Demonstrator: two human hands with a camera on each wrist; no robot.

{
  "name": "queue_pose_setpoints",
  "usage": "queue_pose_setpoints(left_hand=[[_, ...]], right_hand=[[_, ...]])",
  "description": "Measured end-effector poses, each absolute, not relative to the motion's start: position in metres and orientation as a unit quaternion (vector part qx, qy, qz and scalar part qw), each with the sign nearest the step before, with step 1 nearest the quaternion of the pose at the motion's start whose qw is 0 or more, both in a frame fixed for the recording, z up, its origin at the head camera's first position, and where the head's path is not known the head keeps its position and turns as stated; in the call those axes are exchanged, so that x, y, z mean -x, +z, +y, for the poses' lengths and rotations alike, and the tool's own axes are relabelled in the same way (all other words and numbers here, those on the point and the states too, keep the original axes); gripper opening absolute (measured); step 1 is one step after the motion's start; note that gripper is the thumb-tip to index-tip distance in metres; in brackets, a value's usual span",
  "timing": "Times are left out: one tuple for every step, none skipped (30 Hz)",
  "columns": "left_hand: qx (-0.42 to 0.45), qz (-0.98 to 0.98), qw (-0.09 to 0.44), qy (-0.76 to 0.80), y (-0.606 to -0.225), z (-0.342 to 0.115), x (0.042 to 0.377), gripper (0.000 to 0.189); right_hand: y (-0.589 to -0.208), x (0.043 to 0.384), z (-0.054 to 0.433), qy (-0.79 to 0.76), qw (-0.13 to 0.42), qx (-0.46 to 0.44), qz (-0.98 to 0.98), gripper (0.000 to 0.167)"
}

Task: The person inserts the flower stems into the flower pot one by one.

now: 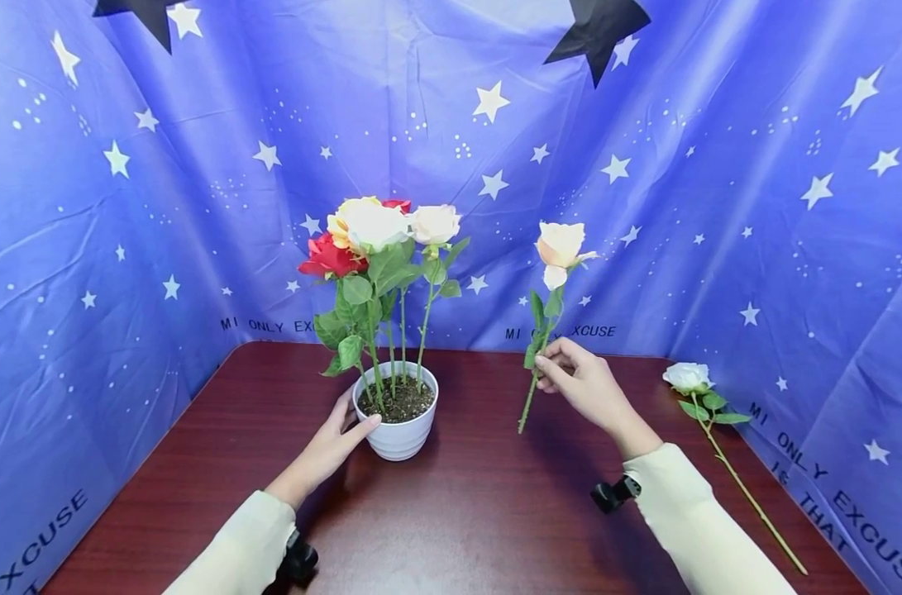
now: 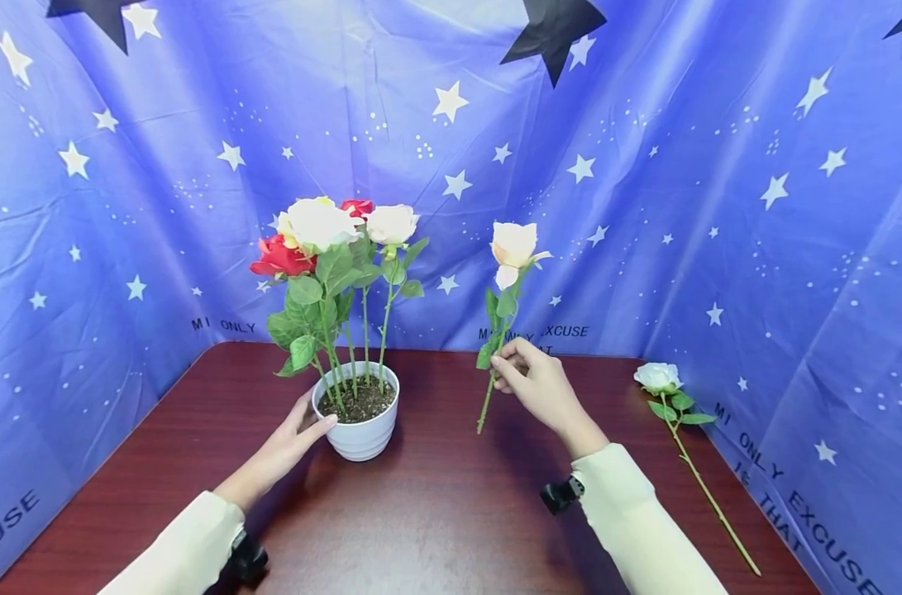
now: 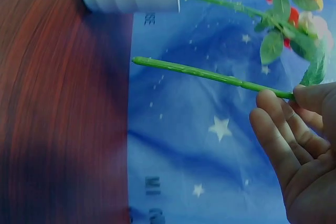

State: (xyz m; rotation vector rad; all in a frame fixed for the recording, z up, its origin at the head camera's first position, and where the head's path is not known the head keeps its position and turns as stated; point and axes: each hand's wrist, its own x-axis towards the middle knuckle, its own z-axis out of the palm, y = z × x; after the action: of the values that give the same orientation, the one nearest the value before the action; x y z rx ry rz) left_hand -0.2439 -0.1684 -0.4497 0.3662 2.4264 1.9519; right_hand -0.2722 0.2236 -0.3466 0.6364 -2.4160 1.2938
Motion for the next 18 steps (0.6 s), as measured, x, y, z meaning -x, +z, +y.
queue_pose_setpoints(left_hand=[[-0.118,0.774,0.003,0.622,-0.449,-0.168,0.244,0.081],[-0.117,0.773,0.004,0.623,-0.449,-0.169,0.244,0.081],[-0.117,0.774,0.005,0.622,-0.449,-0.169,0.244,0.081],[-0.117,0.774,0.005,0.623,-0.449,-0.169,0.244,0.082],[-0.117,0.773,0.005,0.624,-0.449,-0.169,0.244,0.081],[-0.118,0.772,0.005,0.624,-0.449,-0.169,0.245,0.081],[-0.119,0.772,0.005,0.625,-0.450,-0.169,0.245,0.081],[-0.120,0.771,0.004,0.626,-0.450,-0.169,0.245,0.081],[-0.120,0.771,0.002,0.626,-0.450,-0.169,0.245,0.081],[-0.120,0.771,0.000,0.626,-0.451,-0.169,0.245,0.081],[-0.120,0.771,-0.001,0.625,-0.451,-0.169,0.246,0.081],[-0.122,0.772,-0.003,0.624,-0.452,-0.169,0.246,0.081],[-0.121,0.772,-0.004,0.624,-0.452,-0.169,0.246,0.081],[-0.121,0.772,-0.004,0.624,-0.453,-0.170,0.246,0.081],[-0.119,0.773,-0.005,0.623,-0.453,-0.170,0.246,0.081],[-0.119,0.773,-0.005,0.623,-0.453,-0.170,0.246,0.082],[-0.120,0.774,-0.005,0.621,-0.453,-0.170,0.246,0.082],[-0.121,0.774,-0.006,0.621,-0.454,-0.170,0.246,0.082]], right_hand=[[-0.345,0.273,0.219,0.457,0.164,-0.227,-0.844,0.013],[-0.344,0.273,0.215,0.457,0.167,-0.230,-0.843,0.012],[-0.343,0.273,0.211,0.458,0.169,-0.234,-0.841,0.012],[-0.342,0.273,0.206,0.457,0.171,-0.236,-0.840,0.012],[-0.341,0.273,0.202,0.457,0.173,-0.239,-0.839,0.011],[-0.339,0.273,0.198,0.458,0.174,-0.240,-0.838,0.011],[-0.337,0.272,0.193,0.457,0.176,-0.240,-0.838,0.010],[-0.335,0.271,0.188,0.455,0.177,-0.241,-0.839,0.009],[-0.332,0.270,0.184,0.458,0.176,-0.243,-0.837,0.008],[-0.329,0.268,0.179,0.461,0.173,-0.246,-0.835,0.008],[-0.326,0.266,0.175,0.463,0.171,-0.248,-0.833,0.008],[-0.323,0.264,0.171,0.467,0.167,-0.251,-0.831,0.008],[-0.320,0.263,0.167,0.470,0.164,-0.254,-0.830,0.008],[-0.318,0.262,0.164,0.473,0.161,-0.256,-0.828,0.008],[-0.317,0.262,0.162,0.475,0.159,-0.258,-0.826,0.008],[-0.317,0.262,0.160,0.478,0.158,-0.261,-0.824,0.009],[-0.317,0.263,0.158,0.478,0.159,-0.263,-0.823,0.009],[-0.318,0.265,0.157,0.479,0.161,-0.265,-0.821,0.010]])
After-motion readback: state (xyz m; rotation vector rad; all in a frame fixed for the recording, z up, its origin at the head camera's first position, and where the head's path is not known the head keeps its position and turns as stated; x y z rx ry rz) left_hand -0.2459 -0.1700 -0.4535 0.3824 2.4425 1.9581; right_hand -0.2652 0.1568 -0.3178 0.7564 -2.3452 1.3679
